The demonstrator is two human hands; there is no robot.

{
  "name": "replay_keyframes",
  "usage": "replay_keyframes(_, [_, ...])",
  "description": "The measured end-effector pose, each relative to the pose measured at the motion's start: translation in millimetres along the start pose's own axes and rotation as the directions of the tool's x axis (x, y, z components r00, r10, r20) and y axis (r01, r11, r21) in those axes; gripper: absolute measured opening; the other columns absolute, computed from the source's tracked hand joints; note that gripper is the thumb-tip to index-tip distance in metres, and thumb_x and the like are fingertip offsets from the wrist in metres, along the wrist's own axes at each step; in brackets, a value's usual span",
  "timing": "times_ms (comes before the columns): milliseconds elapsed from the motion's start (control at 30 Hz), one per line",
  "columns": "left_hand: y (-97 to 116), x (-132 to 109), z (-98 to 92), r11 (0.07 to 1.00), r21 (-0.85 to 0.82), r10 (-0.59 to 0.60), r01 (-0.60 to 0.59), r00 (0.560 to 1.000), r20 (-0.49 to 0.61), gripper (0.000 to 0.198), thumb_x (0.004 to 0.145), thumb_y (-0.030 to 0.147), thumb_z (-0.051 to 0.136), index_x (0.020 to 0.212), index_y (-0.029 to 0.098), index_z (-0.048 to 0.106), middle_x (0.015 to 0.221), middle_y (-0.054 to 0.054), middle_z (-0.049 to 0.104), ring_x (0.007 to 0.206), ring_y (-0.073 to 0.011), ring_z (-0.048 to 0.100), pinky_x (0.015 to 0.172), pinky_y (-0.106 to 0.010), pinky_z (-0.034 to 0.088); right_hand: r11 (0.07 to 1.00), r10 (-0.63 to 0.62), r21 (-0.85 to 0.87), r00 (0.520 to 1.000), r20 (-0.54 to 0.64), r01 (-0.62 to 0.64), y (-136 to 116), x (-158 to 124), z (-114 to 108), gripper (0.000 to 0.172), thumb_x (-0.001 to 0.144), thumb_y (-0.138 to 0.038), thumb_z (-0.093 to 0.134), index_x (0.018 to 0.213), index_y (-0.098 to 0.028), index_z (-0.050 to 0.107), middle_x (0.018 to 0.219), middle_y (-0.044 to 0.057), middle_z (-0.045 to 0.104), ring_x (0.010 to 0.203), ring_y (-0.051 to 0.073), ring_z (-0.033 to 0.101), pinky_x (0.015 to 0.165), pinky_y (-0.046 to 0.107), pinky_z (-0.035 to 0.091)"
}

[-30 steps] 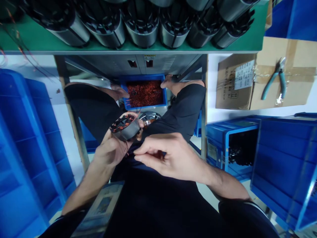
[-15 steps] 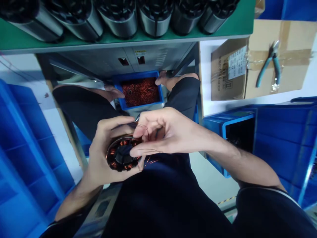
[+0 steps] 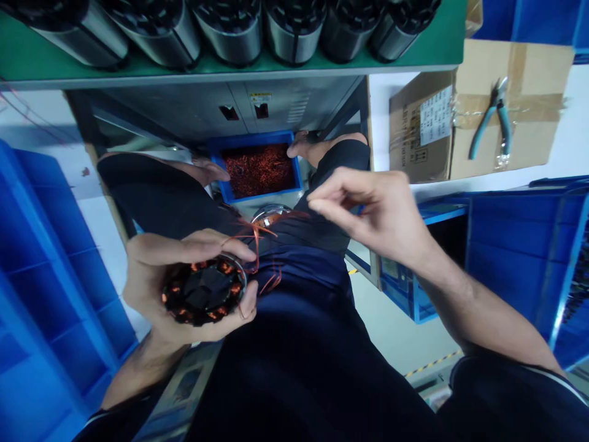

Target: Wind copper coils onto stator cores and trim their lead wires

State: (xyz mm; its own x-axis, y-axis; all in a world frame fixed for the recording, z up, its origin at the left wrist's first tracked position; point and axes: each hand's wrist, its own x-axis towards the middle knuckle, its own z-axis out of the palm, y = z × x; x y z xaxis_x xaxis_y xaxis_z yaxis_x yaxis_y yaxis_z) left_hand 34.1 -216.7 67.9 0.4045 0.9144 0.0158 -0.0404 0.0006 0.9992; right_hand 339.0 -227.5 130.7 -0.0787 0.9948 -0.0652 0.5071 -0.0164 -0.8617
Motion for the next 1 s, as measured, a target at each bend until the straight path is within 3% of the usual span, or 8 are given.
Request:
replay_keyframes(100, [15,0,0.6,0.989,0.11,0.11,-0.101,0.991,-0.08,0.073,0.072,0.029,0.11,0.135,0.039,0.075,0.107,-0.001,0.074,0.097,-0.0292,0.086,0.076,-0.048,0.072,0.976,-0.142,-0.188,0.978,-0.156,0.111,-22,-23,-2,0.02,0.104,-0.024,0.09,0.121,-0.033,0.087,0.108,0.004,0.085,0.095,0.022,0.079,0.079,0.038,0.064])
replay_keyframes(200, [27,-1,4.1,0.989,0.112,0.113,-0.1,0.987,-0.118,0.067,0.076,0.035,0.109,0.133,0.038,0.074,0.113,-0.001,0.075,0.1,-0.029,0.084,0.083,-0.053,0.073,0.842,-0.445,-0.296,0.891,0.092,0.452,-55,-38,10,0.017,0.11,-0.028,0.082,0.126,-0.03,0.085,0.132,0.008,0.087,0.095,0.021,0.082,0.08,0.036,0.067])
replay_keyframes(267, [33,-3,5.9,0.989,0.094,0.13,-0.119,0.983,-0.127,0.062,0.078,0.041,0.109,0.129,0.037,0.074,0.109,0.0,0.074,0.102,-0.0301,0.084,0.09,-0.057,0.073,0.807,-0.492,-0.258,0.846,0.205,0.531,-70,-41,20,0.011,0.113,-0.029,0.08,0.122,-0.031,0.085,0.129,0.005,0.087,0.084,0.018,0.079,0.071,0.033,0.065])
replay_keyframes(433, [44,-11,2.7,0.992,0.092,0.09,-0.084,0.994,-0.067,0.062,0.079,0.049,0.11,0.126,0.04,0.071,0.109,0.001,0.079,0.1,-0.0309,0.085,0.093,-0.062,0.072,0.854,-0.409,-0.259,0.89,0.199,0.451,-63,-39,31,0.012,0.114,-0.026,0.077,0.107,-0.033,0.083,0.089,-0.001,0.078,0.074,0.015,0.073,0.063,0.028,0.056])
replay_keyframes(633, [21,-15,4.6,0.976,0.046,0.217,-0.214,0.972,-0.089,0.064,0.075,0.037,0.112,0.126,0.03,0.073,0.104,0.0,0.075,0.086,-0.0239,0.083,0.074,-0.046,0.068,0.864,-0.367,-0.259,0.893,0.261,0.431,-33,-33,40,0.022,0.12,-0.027,0.065,0.114,-0.029,0.086,0.098,0.004,0.084,0.086,0.019,0.082,0.081,0.031,0.067])
replay_keyframes(800, [7,-10,-0.7,0.95,0.208,0.25,-0.234,0.967,-0.053,0.071,0.073,0.044,0.111,0.133,0.031,0.074,0.111,-0.003,0.076,0.096,-0.0258,0.08,0.076,-0.046,0.067,0.95,-0.273,-0.128,0.957,0.095,0.284,-49,-30,28,0.004,0.106,-0.032,0.089,0.11,-0.035,0.089,0.126,0.007,0.088,0.092,0.025,0.083,0.084,0.04,0.072])
replay_keyframes(900, [8,-5,-3.0,0.932,0.267,0.249,-0.244,0.968,0.015,0.074,0.07,0.055,0.11,0.132,0.034,0.076,0.112,-0.005,0.075,0.099,-0.029,0.076,0.079,-0.051,0.067,0.972,-0.236,0.047,0.947,0.218,0.231,-52,-21,25,0.014,0.105,-0.032,0.091,0.119,-0.032,0.089,0.128,0.007,0.087,0.097,0.023,0.084,0.087,0.037,0.073])
replay_keyframes(1000, [11,0,-0.1,0.935,0.264,0.232,-0.239,0.971,0.056,0.077,0.067,0.055,0.112,0.133,0.037,0.076,0.111,-0.005,0.076,0.096,-0.0298,0.075,0.078,-0.052,0.066,0.973,-0.185,0.197,0.925,0.331,0.124,-41,-9,28,0.013,0.109,-0.038,0.087,0.119,-0.029,0.088,0.107,0.003,0.087,0.086,0.017,0.08,0.082,0.03,0.069])
